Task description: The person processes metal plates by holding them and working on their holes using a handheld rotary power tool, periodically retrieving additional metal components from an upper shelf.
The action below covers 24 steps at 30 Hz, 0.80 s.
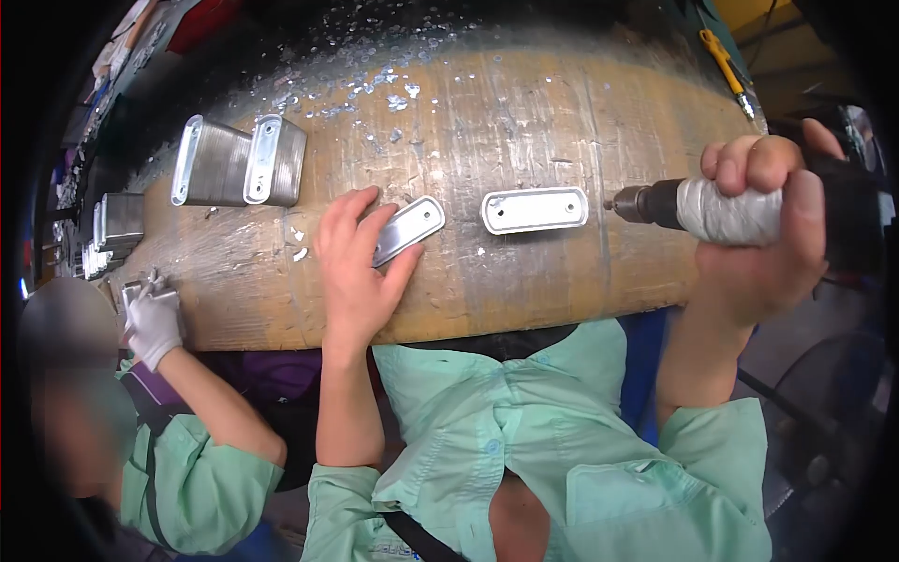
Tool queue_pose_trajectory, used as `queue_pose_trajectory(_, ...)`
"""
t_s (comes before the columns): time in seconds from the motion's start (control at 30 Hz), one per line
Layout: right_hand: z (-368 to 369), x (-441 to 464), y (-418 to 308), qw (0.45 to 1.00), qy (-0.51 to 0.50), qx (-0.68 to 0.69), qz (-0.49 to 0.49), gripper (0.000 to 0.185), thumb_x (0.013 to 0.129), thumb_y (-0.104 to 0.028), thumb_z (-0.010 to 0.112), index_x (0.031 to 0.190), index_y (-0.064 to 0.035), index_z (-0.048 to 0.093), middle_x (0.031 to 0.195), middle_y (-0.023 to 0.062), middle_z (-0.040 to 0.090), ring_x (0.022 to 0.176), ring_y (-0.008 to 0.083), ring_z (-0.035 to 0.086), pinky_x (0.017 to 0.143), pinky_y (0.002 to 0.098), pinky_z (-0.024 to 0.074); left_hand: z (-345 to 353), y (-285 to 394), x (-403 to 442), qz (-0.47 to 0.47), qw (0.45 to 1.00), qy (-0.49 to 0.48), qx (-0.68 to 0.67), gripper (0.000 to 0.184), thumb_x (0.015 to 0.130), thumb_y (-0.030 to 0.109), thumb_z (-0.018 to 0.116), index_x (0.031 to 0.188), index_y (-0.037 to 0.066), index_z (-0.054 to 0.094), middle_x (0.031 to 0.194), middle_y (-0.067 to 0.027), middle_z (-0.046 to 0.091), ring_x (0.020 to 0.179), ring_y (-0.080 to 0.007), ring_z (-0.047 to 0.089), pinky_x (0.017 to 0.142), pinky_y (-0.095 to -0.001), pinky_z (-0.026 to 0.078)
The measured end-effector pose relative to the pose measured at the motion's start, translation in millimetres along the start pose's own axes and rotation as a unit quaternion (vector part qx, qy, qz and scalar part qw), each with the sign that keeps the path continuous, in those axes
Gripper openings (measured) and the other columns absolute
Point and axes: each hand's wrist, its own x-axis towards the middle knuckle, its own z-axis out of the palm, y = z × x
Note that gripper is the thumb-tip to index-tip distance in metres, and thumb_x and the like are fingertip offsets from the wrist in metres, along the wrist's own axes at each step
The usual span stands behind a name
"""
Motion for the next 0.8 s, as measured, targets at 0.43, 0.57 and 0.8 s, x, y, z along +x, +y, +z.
queue_pose_trajectory(0.43, 18, 2, 4, 0.992, -0.081, 0.080, 0.050, 0.044, 0.094, -0.027, 0.047, 0.132, -0.0058, 0.047, 0.090, 0.0020, 0.056, 0.081, 0.0191, 0.050, 0.081, 0.0409, 0.0396, 0, -5, -1, 0.003, 1.000, 0.005, -0.009, 0.044, 0.072, 0.012, 0.079, 0.112, 0.002, 0.064, 0.126, -0.0146, 0.060, 0.121, -0.0371, 0.052, 0.102, -0.0460, 0.040)
queue_pose_trajectory(0.57, 18, 3, 5, 0.991, -0.079, 0.090, 0.063, 0.042, 0.092, -0.028, 0.049, 0.129, -0.0077, 0.047, 0.088, 0.0014, 0.055, 0.081, 0.0185, 0.050, 0.082, 0.0398, 0.0389, -1, -5, -1, -0.003, 1.000, 0.002, -0.009, 0.044, 0.073, 0.012, 0.078, 0.112, 0.002, 0.064, 0.127, -0.0141, 0.060, 0.122, -0.0375, 0.051, 0.103, -0.0464, 0.039)
queue_pose_trajectory(0.8, 24, 2, 3, 0.991, -0.086, 0.061, 0.083, 0.036, 0.090, -0.028, 0.050, 0.123, -0.0135, 0.048, 0.085, -0.0009, 0.051, 0.080, 0.0173, 0.048, 0.081, 0.0381, 0.0376, 0, -7, -1, -0.007, 1.000, -0.003, -0.014, 0.044, 0.072, 0.012, 0.078, 0.113, 0.002, 0.063, 0.127, -0.0138, 0.060, 0.123, -0.0380, 0.050, 0.103, -0.0465, 0.039)
